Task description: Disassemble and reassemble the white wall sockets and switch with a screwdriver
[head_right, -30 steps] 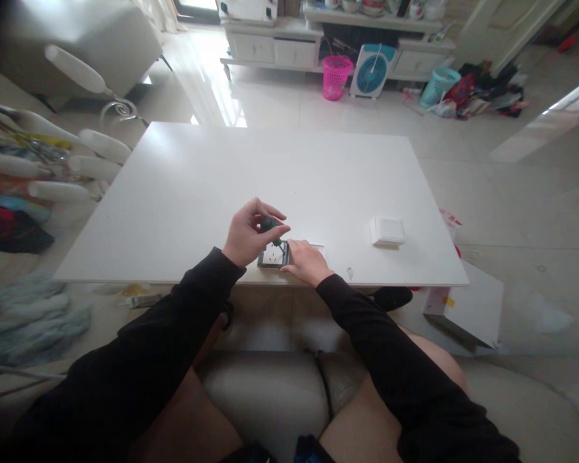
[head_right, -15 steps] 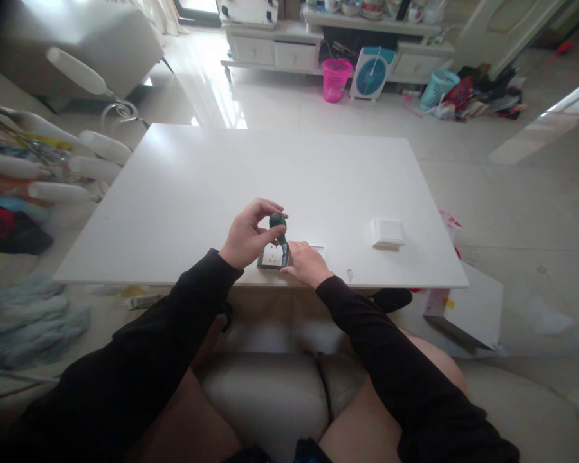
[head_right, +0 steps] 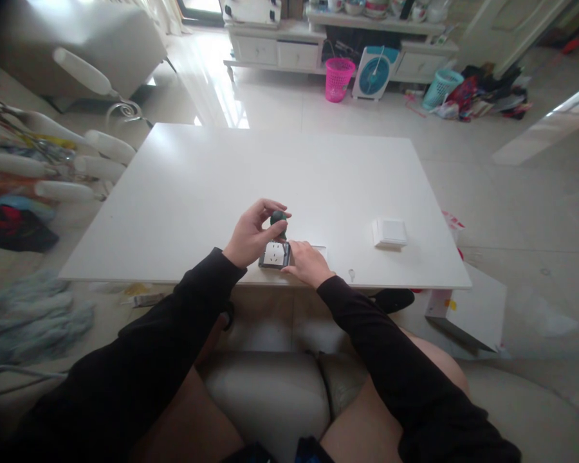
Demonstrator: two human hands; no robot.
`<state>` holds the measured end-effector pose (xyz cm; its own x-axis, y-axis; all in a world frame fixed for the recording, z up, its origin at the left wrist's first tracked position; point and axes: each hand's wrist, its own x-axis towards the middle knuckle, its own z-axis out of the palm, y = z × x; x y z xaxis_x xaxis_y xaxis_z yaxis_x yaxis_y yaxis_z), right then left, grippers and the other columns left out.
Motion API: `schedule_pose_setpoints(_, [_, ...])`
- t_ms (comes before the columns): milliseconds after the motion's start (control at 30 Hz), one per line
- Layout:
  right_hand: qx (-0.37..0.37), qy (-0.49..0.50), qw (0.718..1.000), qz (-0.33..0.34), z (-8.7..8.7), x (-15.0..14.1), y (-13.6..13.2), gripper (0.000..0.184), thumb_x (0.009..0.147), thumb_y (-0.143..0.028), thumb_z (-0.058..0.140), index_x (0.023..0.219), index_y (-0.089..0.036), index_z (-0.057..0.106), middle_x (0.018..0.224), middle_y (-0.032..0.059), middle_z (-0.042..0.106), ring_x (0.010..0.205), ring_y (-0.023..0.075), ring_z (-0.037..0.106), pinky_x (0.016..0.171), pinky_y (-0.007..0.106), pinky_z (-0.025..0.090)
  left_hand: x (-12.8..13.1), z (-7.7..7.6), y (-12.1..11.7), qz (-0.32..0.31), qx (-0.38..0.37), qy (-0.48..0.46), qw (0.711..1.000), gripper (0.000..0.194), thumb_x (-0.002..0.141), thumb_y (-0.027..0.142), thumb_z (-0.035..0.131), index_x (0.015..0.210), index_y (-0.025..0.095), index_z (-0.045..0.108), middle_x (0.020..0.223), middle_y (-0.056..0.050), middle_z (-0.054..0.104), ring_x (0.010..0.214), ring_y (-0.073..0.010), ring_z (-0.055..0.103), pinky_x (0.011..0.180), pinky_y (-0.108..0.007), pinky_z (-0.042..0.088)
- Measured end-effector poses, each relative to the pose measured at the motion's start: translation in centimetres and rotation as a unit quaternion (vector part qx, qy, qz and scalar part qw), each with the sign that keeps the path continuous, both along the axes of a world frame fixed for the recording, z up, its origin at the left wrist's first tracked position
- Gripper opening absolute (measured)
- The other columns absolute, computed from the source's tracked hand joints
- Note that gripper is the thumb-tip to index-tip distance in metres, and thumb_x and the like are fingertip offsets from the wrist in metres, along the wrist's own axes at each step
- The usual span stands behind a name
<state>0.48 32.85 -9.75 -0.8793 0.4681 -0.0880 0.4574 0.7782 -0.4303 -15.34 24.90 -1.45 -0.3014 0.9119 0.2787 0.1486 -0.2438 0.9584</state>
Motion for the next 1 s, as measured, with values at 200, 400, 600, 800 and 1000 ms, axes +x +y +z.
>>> schedule_pose_setpoints(200, [-0.011,-0.001,1.000,-0.002,0.0,-0.1,0.0,0.063,0.079,-0.039,0.086,0.128,-0.014,0.056,0.124,0.0173,0.067,0.120,0.0334,0.061,0.100,0.046,0.052,0.1,0.1,-0.2,-0.012,-0.012,-0.027,1.000,0.047,0.084,0.036,0.076,0.118,0.023,0.046,0.095,-0.003,0.066,0.089,-0.0174,0.069,0.060,-0.026,0.062])
schedule_pose_setpoints(400, [-0.010,0.001,1.000,-0.001,0.0,0.1,0.0,0.068,0.080,-0.039,0.085,0.135,-0.014,0.055,0.124,0.0172,0.068,0.121,0.0331,0.060,0.101,0.045,0.052,-0.3,0.7,-0.3,-0.052,-0.024,-0.024,0.998,0.026,0.093,0.041,0.062,0.104,0.017,0.060,0.110,-0.011,0.063,0.108,-0.0231,0.066,0.062,-0.026,0.064])
schedule_pose_setpoints(600, [-0.012,0.009,1.000,0.003,-0.1,0.1,0.0,0.071,0.079,-0.037,0.087,0.136,-0.016,0.053,0.128,0.0166,0.067,0.123,0.0322,0.059,0.104,0.046,0.050,-0.6,0.1,-0.1,0.007,-0.017,-0.043,0.999,0.046,0.079,0.037,0.082,0.108,0.022,0.048,0.096,-0.004,0.068,0.086,-0.0172,0.068,0.058,-0.023,0.059])
schedule_pose_setpoints(800, [-0.006,0.003,1.000,0.000,-0.1,0.0,-0.1,0.065,0.079,-0.039,0.086,0.130,-0.013,0.056,0.125,0.0181,0.067,0.119,0.0342,0.060,0.100,0.047,0.051,-0.7,0.8,-0.4,-0.091,-0.039,-0.100,0.990,0.032,0.095,0.044,0.057,0.113,0.019,0.061,0.110,-0.010,0.066,0.110,-0.0242,0.065,0.073,-0.034,0.065])
schedule_pose_setpoints(1000, [-0.018,0.008,1.000,0.000,0.0,0.1,0.0,0.071,0.079,-0.037,0.086,0.138,-0.015,0.052,0.129,0.0181,0.066,0.125,0.0334,0.058,0.104,0.047,0.050,-0.6,0.3,0.0,0.015,-0.017,-0.052,0.998,0.044,0.076,0.032,0.083,0.103,0.020,0.050,0.105,-0.008,0.067,0.094,-0.0185,0.066,0.059,-0.022,0.058])
